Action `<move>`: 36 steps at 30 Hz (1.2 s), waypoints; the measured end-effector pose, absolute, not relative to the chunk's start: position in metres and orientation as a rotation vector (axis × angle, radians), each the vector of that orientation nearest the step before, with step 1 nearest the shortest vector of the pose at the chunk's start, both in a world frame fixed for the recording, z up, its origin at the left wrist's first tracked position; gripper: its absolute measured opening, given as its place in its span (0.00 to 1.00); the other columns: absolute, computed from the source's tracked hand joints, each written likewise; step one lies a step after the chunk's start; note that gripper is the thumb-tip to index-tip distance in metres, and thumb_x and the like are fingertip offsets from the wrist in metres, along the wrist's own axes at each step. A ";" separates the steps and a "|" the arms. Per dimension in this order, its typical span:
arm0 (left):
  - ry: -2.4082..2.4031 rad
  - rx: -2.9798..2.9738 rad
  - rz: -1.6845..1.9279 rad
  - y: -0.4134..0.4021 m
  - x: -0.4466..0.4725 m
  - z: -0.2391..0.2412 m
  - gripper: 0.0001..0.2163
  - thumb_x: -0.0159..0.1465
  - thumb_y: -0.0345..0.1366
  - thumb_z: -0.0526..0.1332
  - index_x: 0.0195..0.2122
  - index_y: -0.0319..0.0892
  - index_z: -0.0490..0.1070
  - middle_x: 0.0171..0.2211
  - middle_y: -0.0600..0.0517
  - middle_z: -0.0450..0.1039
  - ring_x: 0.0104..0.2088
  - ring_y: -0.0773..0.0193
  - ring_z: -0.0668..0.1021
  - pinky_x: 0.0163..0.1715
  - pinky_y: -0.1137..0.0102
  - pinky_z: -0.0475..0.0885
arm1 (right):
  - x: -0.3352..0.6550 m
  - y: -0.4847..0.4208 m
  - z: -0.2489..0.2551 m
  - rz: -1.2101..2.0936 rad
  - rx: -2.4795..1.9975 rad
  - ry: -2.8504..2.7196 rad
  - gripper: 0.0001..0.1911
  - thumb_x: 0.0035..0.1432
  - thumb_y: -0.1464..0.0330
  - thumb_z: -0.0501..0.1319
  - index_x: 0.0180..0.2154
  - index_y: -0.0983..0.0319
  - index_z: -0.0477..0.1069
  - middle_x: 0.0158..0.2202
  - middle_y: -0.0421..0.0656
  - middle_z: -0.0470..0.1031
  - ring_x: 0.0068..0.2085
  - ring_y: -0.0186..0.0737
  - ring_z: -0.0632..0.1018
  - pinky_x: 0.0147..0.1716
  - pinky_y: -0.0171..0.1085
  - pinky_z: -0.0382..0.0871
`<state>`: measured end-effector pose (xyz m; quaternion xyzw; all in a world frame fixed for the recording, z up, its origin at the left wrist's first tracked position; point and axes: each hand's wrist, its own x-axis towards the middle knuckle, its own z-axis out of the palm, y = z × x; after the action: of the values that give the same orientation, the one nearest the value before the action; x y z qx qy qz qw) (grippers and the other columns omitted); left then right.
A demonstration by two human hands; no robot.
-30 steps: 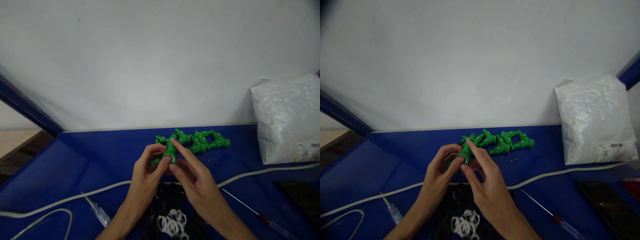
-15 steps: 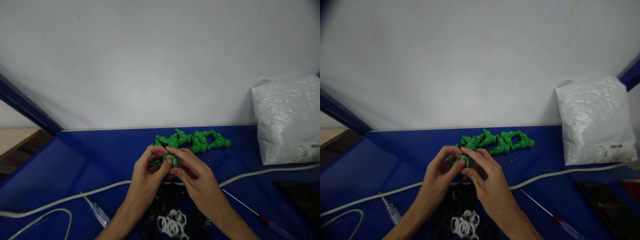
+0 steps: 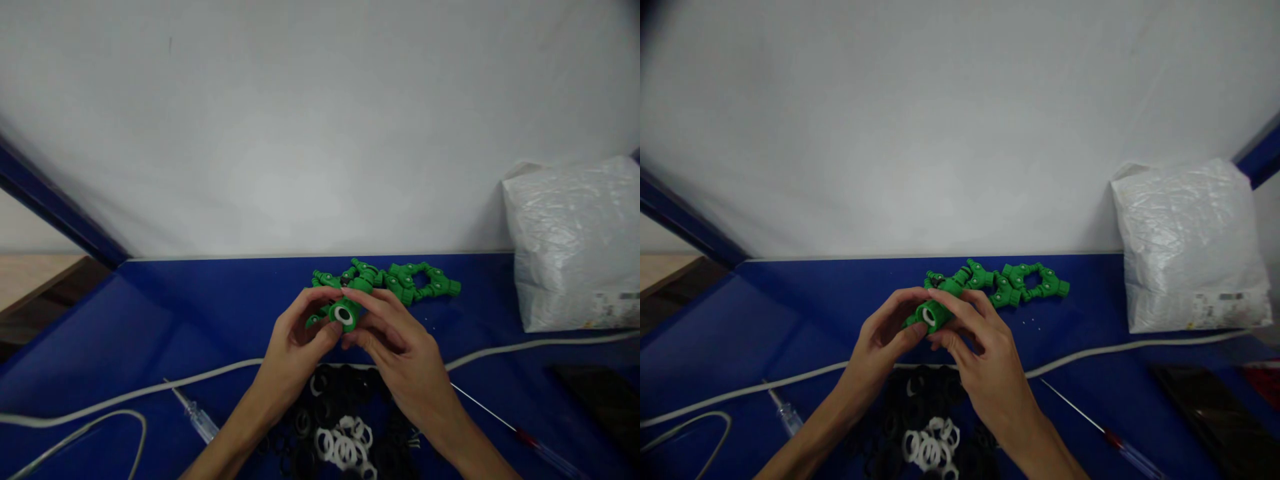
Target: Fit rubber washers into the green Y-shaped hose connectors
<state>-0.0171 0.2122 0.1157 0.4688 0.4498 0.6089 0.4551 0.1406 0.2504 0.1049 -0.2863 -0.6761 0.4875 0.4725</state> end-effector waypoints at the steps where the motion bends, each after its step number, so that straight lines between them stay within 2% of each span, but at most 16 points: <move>1: 1.109 1.153 1.508 0.212 -0.017 0.115 0.11 0.61 0.33 0.67 0.45 0.43 0.76 0.42 0.51 0.78 0.44 0.63 0.79 0.42 0.73 0.75 | 0.141 0.250 0.104 1.184 -0.699 -1.667 0.25 0.65 0.75 0.62 0.55 0.40 0.75 0.50 0.37 0.69 0.35 0.29 0.82 0.40 0.32 0.80; 7: 1.131 1.131 1.532 0.213 -0.018 0.112 0.09 0.59 0.34 0.69 0.42 0.43 0.75 0.39 0.51 0.76 0.41 0.63 0.79 0.40 0.72 0.76 | 0.142 0.250 0.105 1.051 -0.723 -1.777 0.24 0.67 0.74 0.61 0.56 0.41 0.75 0.48 0.39 0.74 0.41 0.35 0.80 0.42 0.36 0.80; 10: 1.107 1.145 1.488 0.214 -0.021 0.115 0.10 0.59 0.34 0.70 0.41 0.43 0.75 0.40 0.51 0.76 0.42 0.63 0.78 0.41 0.72 0.76 | 0.144 0.253 0.109 1.075 -0.721 -1.770 0.24 0.65 0.75 0.61 0.55 0.42 0.75 0.45 0.39 0.76 0.36 0.34 0.79 0.36 0.36 0.81; 13: 1.154 1.160 1.433 0.215 -0.024 0.118 0.09 0.58 0.36 0.72 0.38 0.42 0.75 0.36 0.52 0.75 0.41 0.63 0.78 0.38 0.73 0.76 | 0.147 0.257 0.113 1.125 -0.709 -1.767 0.22 0.64 0.75 0.61 0.53 0.45 0.78 0.42 0.39 0.76 0.30 0.33 0.78 0.30 0.35 0.81; 18: 1.206 1.124 1.353 0.215 -0.028 0.121 0.12 0.57 0.40 0.73 0.34 0.41 0.72 0.31 0.53 0.75 0.33 0.65 0.79 0.30 0.74 0.74 | 0.152 0.262 0.115 1.183 -0.664 -1.804 0.25 0.63 0.78 0.60 0.53 0.44 0.78 0.37 0.36 0.72 0.23 0.26 0.73 0.23 0.29 0.74; 27: 1.247 1.177 1.316 0.215 -0.029 0.120 0.12 0.59 0.40 0.71 0.30 0.41 0.69 0.30 0.55 0.75 0.34 0.66 0.79 0.33 0.74 0.73 | 0.155 0.265 0.109 1.123 -0.732 -1.944 0.20 0.68 0.71 0.59 0.56 0.45 0.76 0.41 0.40 0.70 0.26 0.29 0.70 0.22 0.29 0.69; 33: 1.216 1.179 1.379 0.215 -0.025 0.120 0.12 0.60 0.40 0.70 0.29 0.42 0.68 0.29 0.57 0.72 0.32 0.68 0.76 0.33 0.75 0.71 | 0.156 0.264 0.112 1.115 -0.685 -1.945 0.20 0.68 0.72 0.58 0.55 0.45 0.77 0.41 0.40 0.71 0.27 0.30 0.72 0.27 0.32 0.75; 36: 1.195 1.147 1.407 0.213 -0.022 0.121 0.11 0.60 0.40 0.70 0.33 0.43 0.69 0.33 0.56 0.73 0.36 0.68 0.77 0.37 0.74 0.73 | 0.154 0.263 0.114 1.170 -0.648 -1.930 0.23 0.68 0.75 0.55 0.56 0.45 0.75 0.43 0.39 0.73 0.29 0.30 0.75 0.32 0.34 0.77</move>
<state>-0.0221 0.2128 0.1206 0.4671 0.4866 0.5730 0.4656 0.1545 0.2633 0.1143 -0.2544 -0.7582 0.4595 0.3863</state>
